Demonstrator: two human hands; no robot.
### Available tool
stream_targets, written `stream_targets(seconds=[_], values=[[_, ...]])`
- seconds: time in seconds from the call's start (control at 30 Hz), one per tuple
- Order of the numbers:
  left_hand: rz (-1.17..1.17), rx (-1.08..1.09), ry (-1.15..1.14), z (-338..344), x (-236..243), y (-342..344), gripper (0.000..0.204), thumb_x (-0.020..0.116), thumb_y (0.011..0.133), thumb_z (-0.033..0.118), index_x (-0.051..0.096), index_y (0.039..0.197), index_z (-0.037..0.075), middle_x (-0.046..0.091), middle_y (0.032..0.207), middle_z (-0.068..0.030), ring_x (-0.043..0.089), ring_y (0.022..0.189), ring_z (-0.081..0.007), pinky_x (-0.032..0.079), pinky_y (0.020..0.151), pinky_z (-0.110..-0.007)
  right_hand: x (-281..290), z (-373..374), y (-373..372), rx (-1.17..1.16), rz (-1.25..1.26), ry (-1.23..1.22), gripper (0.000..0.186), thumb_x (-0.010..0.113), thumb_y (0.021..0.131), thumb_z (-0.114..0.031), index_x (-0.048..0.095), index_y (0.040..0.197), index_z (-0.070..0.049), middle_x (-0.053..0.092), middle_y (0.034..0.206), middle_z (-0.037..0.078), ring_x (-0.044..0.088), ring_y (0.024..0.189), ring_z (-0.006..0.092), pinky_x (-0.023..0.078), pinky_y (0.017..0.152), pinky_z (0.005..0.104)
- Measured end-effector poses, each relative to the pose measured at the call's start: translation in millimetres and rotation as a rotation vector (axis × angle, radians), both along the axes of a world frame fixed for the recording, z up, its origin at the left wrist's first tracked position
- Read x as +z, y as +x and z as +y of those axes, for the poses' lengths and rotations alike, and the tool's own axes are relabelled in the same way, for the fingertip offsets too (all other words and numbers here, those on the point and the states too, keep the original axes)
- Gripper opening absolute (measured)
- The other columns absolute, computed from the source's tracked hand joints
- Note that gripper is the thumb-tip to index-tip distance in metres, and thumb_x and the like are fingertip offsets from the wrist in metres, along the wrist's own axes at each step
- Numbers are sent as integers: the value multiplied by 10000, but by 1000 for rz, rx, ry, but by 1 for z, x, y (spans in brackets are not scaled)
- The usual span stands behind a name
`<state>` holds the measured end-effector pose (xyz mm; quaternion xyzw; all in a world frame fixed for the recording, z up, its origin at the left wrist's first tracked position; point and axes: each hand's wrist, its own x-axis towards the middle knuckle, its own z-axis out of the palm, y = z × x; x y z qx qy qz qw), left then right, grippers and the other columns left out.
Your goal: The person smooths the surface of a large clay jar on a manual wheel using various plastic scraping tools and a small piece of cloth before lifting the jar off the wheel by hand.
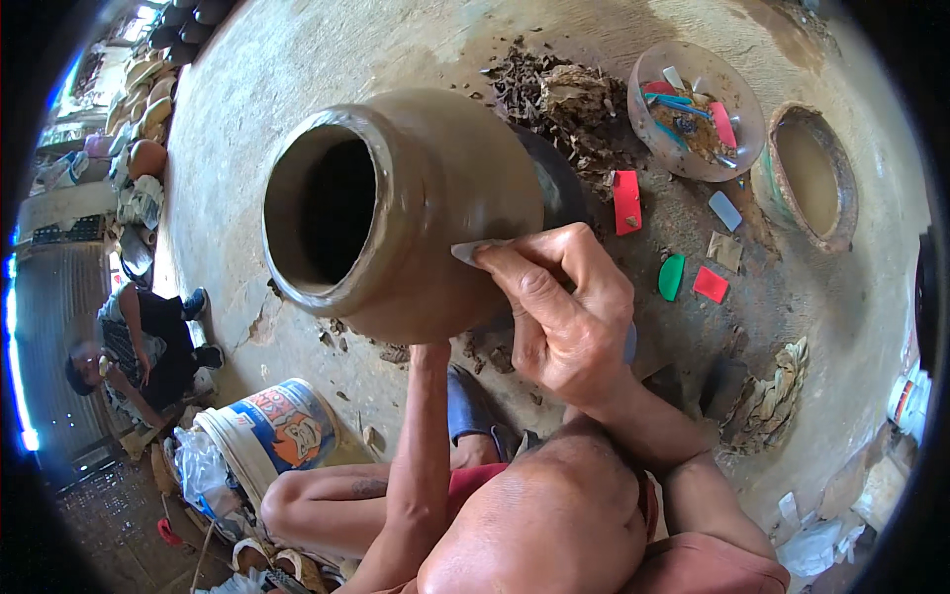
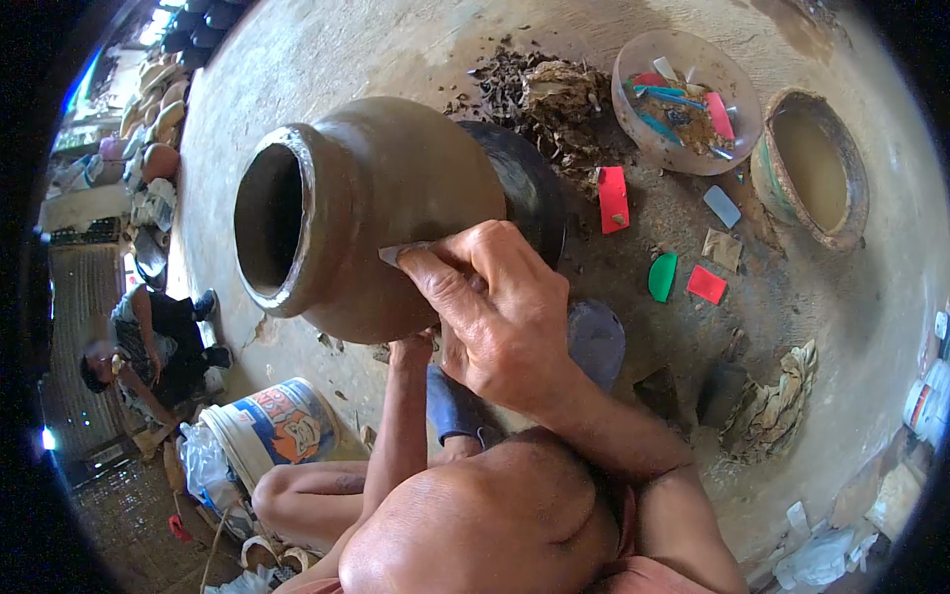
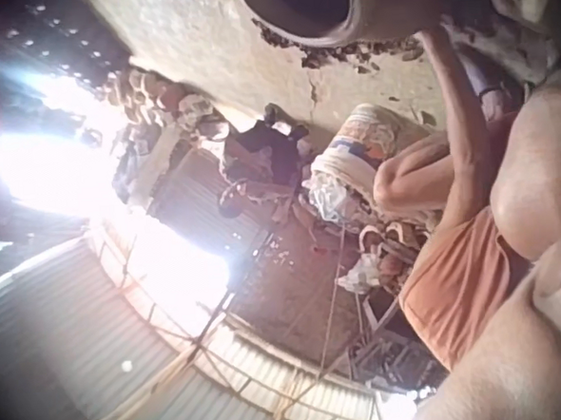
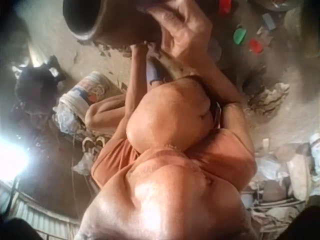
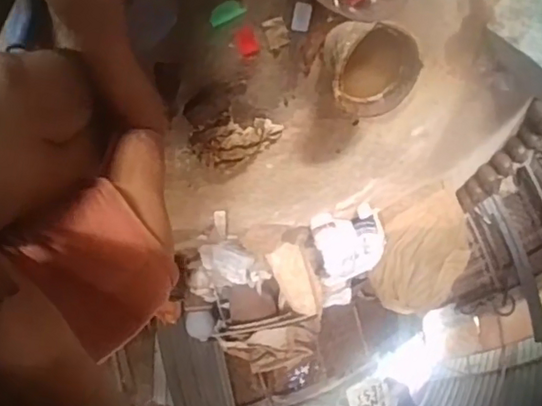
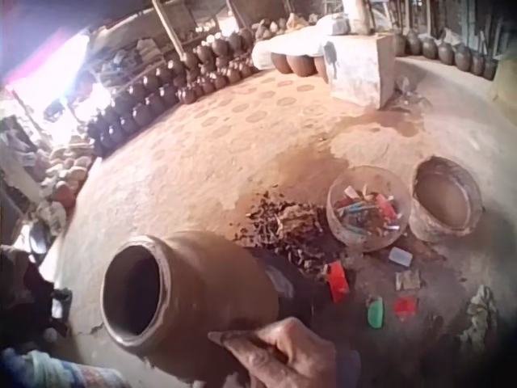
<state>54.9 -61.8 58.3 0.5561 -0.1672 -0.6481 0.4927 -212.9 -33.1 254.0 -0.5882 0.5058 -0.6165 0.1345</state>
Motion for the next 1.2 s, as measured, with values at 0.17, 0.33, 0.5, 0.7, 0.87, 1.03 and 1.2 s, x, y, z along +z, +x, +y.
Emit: stream_targets(seconds=[0.17, 0.33, 0.5, 0.7, 0.87, 1.03, 1.2], values=[[-61, 53, 73, 13, -11, -19, 626, 482, 1074, 491, 463, 1508, 41, 600, 1418, -177, 649, 1246, -312, 623, 949, -456, 7, 10, -6, 109, 33, 39, 510, 748, 662, 72, 787, 1159, -34, 666, 969, 101, 656, 726, 203, 540, 616, 309], [-7, 44, 149, 32, -17, -46, 623, 491, 1073, 485, 462, 1510, 42, 599, 1420, -177, 647, 1248, -312, 622, 952, -458, 1, 20, -6, 231, 53, 72, 449, 739, 752, 68, 796, 1171, -81, 659, 951, 65, 655, 785, 205, 550, 631, 316], [-95, 67, -30, -16, -4, 13, 620, 499, 1071, 479, 460, 1512, 43, 598, 1421, -177, 645, 1251, -313, 621, 955, -461, 0, -4, -46, -79, -48, 95, 269, 683, 884, 100, 779, 1093, -40, 720, 934, 120, 680, 793, 213, 550, 689, 321], [-151, 99, -35, -17, -9, 16, 618, 510, 1070, 471, 458, 1514, 45, 597, 1423, -177, 643, 1254, -314, 619, 959, -464, -15, -54, -49, -46, -90, 17, 183, 704, 875, 80, 751, 1025, -13, 683, 925, 135, 702, 810, 291, 564, 711, 376], [-152, 243, 45, 20, -21, -24, 616, 518, 1068, 465, 456, 1516, 46, 596, 1425, -177, 642, 1257, -314, 618, 962, -467, -6, -37, -35, -26, -2, 22, 195, 697, 863, 98, 742, 1015, -14, 669, 919, 130, 700, 810, 273, 564, 709, 353], [-43, 158, 135, 67, -24, -77, 615, 527, 1067, 459, 454, 1517, 47, 595, 1426, -177, 640, 1259, -315, 616, 964, -469, -1, 1, -15, 61, 66, 36, 351, 787, 759, -21, 761, 1110, -26, 634, 956, 117, 654, 846, 311, 563, 739, 425], [36, 83, 126, 65, -16, -89, 613, 536, 1065, 452, 452, 1519, 48, 594, 1428, -177, 639, 1262, -316, 615, 967, -472, -2, 15, -24, 185, 79, -4, 289, 735, 810, -1, 808, 1081, -69, 637, 891, 103, 655, 772, 262, 557, 650, 373]])
